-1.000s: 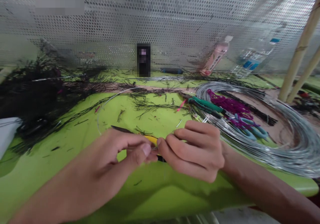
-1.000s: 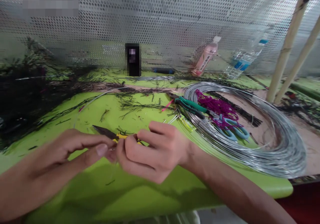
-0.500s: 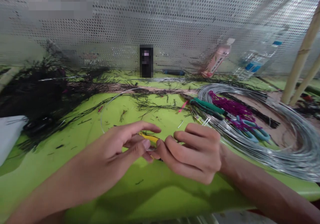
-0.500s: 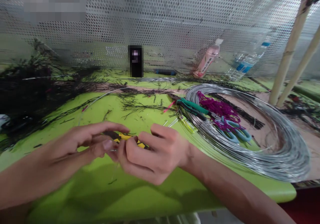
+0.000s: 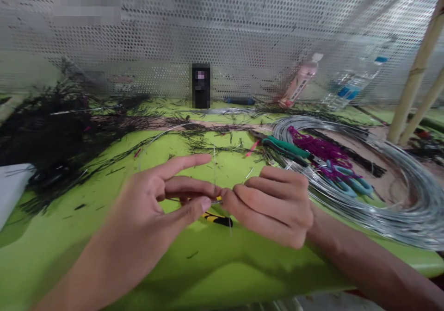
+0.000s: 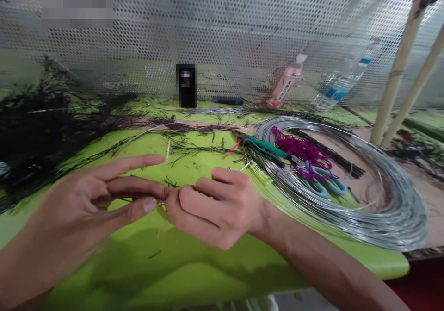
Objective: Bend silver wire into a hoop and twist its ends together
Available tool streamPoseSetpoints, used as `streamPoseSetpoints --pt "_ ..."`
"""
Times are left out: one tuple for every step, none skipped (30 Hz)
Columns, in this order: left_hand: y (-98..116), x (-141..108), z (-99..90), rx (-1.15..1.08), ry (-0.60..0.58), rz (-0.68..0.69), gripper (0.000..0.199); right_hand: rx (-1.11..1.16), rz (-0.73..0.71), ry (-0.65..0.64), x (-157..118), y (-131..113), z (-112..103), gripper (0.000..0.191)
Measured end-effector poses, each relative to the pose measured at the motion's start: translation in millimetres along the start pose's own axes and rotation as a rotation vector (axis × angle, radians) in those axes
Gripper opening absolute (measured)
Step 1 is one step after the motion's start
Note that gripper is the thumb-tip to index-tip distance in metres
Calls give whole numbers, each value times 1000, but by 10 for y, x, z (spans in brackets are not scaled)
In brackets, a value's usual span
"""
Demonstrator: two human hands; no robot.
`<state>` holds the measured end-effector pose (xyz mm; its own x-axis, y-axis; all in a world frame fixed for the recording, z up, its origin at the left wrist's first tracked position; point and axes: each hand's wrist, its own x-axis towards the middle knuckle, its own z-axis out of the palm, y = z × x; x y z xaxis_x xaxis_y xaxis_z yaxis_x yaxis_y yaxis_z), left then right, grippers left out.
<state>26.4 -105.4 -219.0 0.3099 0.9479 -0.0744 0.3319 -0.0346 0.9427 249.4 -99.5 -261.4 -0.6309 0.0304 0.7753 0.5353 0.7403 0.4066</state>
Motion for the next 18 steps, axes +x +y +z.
streamPoseSetpoints --pt "-8 -16 10 6 25 4 49 4 1 -8 2 8 -6 11" --pt "-17 -27 20 16 47 7 49 8 7 -11 1 16 -12 13" --pt "-26 -33 29 32 67 7 49 13 11 -17 -1 24 -18 14" --pt "-34 -33 36 51 85 10 50 17 12 -23 -6 31 -22 14" --pt "-41 -27 42 71 95 16 49 18 13 -26 -11 37 -25 13" --pt "-48 -17 45 89 95 22 48 17 13 -31 -18 43 -26 12" --pt "-54 -6 47 104 83 30 46 15 11 -37 -25 46 -25 11" --pt "-61 5 48 116 68 43 43 14 11 -45 -31 48 -19 10" --pt "-68 13 48 126 53 62 38 14 14 -47 -38 49 -10 9" --pt "-76 16 49 135 44 84 33 16 23 -40 -45 47 3 9" --pt "-83 13 51 143 53 113 27 22 37 -30 -52 45 17 8" --pt "-88 4 54 152 78 153 23 27 56 -14 -59 42 33 6" --pt "-91 -10 55 165 103 195 18 30 78 9 -66 39 48 5" --pt "-90 -26 55 180 125 243 13 33 101 35 -72 37 61 5" --pt "-85 -44 50 199 138 308 9 36 119 52 -77 36 70 5" --pt "-78 -58 39 226 140 383 9 38 135 56 -80 36 75 5" --pt "-68 -67 22 258 124 463 13 38 147 51 -82 38 75 4" --pt "-56 -67 -3 285 92 528 18 35 151 45 -83 40 73 4"
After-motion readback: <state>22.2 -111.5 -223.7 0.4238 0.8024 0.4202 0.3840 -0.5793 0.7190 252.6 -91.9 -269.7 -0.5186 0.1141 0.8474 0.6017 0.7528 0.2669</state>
